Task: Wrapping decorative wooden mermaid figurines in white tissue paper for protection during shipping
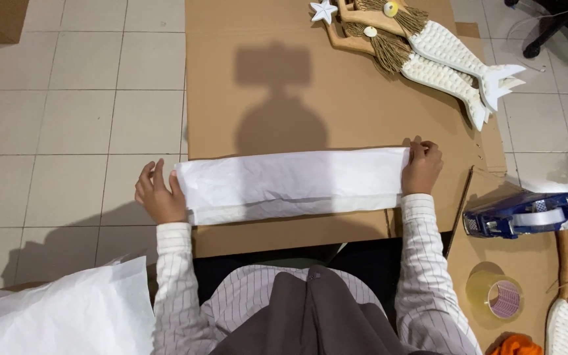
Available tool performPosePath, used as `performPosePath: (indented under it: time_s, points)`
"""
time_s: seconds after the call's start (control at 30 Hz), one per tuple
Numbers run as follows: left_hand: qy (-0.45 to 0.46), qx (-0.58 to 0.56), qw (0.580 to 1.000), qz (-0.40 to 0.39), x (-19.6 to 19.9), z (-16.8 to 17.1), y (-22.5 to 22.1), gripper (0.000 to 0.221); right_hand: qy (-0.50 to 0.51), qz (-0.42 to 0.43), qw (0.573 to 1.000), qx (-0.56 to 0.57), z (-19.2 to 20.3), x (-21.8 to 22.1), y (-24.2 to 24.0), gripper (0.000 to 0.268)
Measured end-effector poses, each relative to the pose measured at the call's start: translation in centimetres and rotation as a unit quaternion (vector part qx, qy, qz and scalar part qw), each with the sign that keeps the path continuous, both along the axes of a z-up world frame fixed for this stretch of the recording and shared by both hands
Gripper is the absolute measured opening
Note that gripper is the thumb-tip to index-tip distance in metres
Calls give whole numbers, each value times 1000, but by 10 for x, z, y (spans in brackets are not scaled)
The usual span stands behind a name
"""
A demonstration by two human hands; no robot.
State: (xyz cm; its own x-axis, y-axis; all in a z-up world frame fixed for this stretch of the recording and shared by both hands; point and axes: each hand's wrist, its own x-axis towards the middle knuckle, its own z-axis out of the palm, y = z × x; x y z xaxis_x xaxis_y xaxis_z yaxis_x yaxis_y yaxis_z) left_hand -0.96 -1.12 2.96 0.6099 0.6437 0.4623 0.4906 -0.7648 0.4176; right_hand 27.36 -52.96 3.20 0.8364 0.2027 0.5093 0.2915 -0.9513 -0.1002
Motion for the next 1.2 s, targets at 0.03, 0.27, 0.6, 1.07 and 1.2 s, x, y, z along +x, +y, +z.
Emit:
performPosePath:
  time_s: [0.03,0.27,0.6,1.07,1.2]
  points:
    - [2,-1,1000,0,2,12,-14,36,2,0,1000,-1,0,0,1,11]
    - [138,-15,979,-150,-6,11,-47,52,26,33,999,18,-32,13,-14,31]
    - [155,-63,976,-141,-14,-1,-49,57,-88,236,964,91,-25,-22,128,27]
    - [135,-46,981,-132,-15,-4,-50,57,141,106,982,-65,-34,-34,24,50]
    - [112,-27,984,-139,-12,-12,-54,57,236,93,967,-8,-18,-19,-11,56]
